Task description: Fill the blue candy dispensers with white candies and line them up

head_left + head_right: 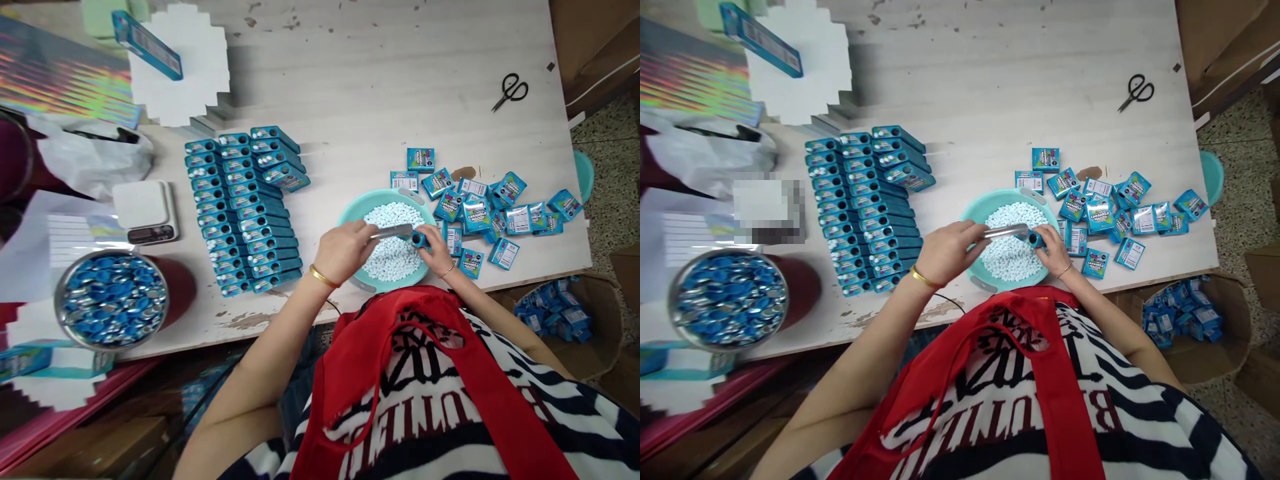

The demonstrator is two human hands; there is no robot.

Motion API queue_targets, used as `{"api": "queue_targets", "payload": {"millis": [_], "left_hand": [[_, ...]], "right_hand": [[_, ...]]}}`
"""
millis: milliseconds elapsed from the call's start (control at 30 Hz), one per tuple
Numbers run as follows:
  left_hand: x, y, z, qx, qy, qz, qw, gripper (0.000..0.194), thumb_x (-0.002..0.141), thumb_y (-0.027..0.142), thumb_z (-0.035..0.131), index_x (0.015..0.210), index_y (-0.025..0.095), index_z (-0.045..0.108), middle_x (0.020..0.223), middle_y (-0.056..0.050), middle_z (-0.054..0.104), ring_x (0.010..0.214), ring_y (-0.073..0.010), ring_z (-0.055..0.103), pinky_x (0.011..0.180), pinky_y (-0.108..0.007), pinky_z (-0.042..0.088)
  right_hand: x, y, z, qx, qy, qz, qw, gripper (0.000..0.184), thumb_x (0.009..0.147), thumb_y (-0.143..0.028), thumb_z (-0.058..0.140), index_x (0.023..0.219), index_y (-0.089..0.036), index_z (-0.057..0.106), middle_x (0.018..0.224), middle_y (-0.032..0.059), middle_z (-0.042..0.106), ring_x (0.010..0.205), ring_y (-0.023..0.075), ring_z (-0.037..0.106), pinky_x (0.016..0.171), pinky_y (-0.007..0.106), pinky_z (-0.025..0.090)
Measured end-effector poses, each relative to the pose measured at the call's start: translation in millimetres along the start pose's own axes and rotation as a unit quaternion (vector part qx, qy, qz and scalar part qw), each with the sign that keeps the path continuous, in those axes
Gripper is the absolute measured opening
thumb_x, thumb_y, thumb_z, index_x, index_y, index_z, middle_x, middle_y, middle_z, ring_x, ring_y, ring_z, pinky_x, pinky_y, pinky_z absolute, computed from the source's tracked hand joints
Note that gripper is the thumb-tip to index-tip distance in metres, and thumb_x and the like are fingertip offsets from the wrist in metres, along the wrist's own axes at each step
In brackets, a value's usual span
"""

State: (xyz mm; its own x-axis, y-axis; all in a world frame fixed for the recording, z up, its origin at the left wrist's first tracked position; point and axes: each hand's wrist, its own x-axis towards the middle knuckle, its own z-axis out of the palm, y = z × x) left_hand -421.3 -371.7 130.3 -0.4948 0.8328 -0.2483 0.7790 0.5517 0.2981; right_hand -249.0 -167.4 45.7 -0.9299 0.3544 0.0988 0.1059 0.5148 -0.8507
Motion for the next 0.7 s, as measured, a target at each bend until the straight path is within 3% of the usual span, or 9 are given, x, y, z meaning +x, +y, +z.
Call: {"api": "queue_targets", "payload": {"millis": [133,233,333,433,567,700], "left_hand": [[18,-47,43.0,0.052,-0.022,-0.103,0.993,0.028,0.098,0.029,0.041,0.116,0.019,0.060,0.106,-0.014,0.062,0.102,-0.0306,0.059,0.080,-0.039,0.045],[34,-57,86.1,0.067,-0.055,-0.142,0.986,0.033,0.098,0.018,0.032,0.114,0.016,0.061,0.109,-0.018,0.062,0.105,-0.0312,0.058,0.080,-0.039,0.045],[47,-45,120.4,0.007,-0.051,-0.120,0.991,0.036,0.099,0.017,0.029,0.118,0.017,0.059,0.116,-0.019,0.061,0.111,-0.0300,0.056,0.087,-0.040,0.044],[54,-25,142.0,-0.066,-0.058,-0.091,0.992,0.034,0.099,0.019,0.033,0.120,0.018,0.060,0.119,-0.017,0.062,0.115,-0.0291,0.055,0.093,-0.041,0.044],[57,-2,160.4,-0.118,-0.077,-0.054,0.989,0.038,0.092,0.012,0.044,0.126,0.021,0.059,0.128,-0.012,0.063,0.120,-0.0254,0.056,0.099,-0.037,0.045],[49,1,164.6,-0.163,-0.084,-0.032,0.983,0.043,0.091,0.015,0.047,0.132,0.020,0.055,0.136,-0.009,0.061,0.122,-0.0225,0.058,0.104,-0.035,0.046]], "right_hand": [[-2,1,-15,0.023,0.076,0.065,0.995,0.035,0.088,-0.043,0.066,0.120,-0.029,0.064,0.115,0.0079,0.062,0.113,0.0281,0.057,0.105,0.047,0.046],[-5,3,-27,0.041,0.114,0.097,0.988,0.036,0.085,-0.044,0.071,0.117,-0.029,0.064,0.115,0.0070,0.063,0.113,0.0281,0.057,0.106,0.048,0.045],[-9,6,-34,0.062,0.139,0.131,0.980,0.040,0.082,-0.044,0.074,0.118,-0.028,0.063,0.118,0.0063,0.063,0.114,0.0277,0.056,0.108,0.048,0.043],[-13,9,-36,0.093,0.158,0.160,0.970,0.046,0.079,-0.044,0.076,0.119,-0.028,0.062,0.120,0.0054,0.062,0.114,0.0261,0.056,0.110,0.045,0.043],[-14,11,-35,0.118,0.160,0.169,0.965,0.048,0.078,-0.043,0.078,0.120,-0.028,0.061,0.117,0.0048,0.063,0.111,0.0244,0.058,0.106,0.042,0.046],[-12,12,-36,0.101,0.157,0.149,0.971,0.047,0.079,-0.045,0.076,0.120,-0.027,0.060,0.113,0.0046,0.064,0.106,0.0232,0.060,0.101,0.042,0.050]]}}
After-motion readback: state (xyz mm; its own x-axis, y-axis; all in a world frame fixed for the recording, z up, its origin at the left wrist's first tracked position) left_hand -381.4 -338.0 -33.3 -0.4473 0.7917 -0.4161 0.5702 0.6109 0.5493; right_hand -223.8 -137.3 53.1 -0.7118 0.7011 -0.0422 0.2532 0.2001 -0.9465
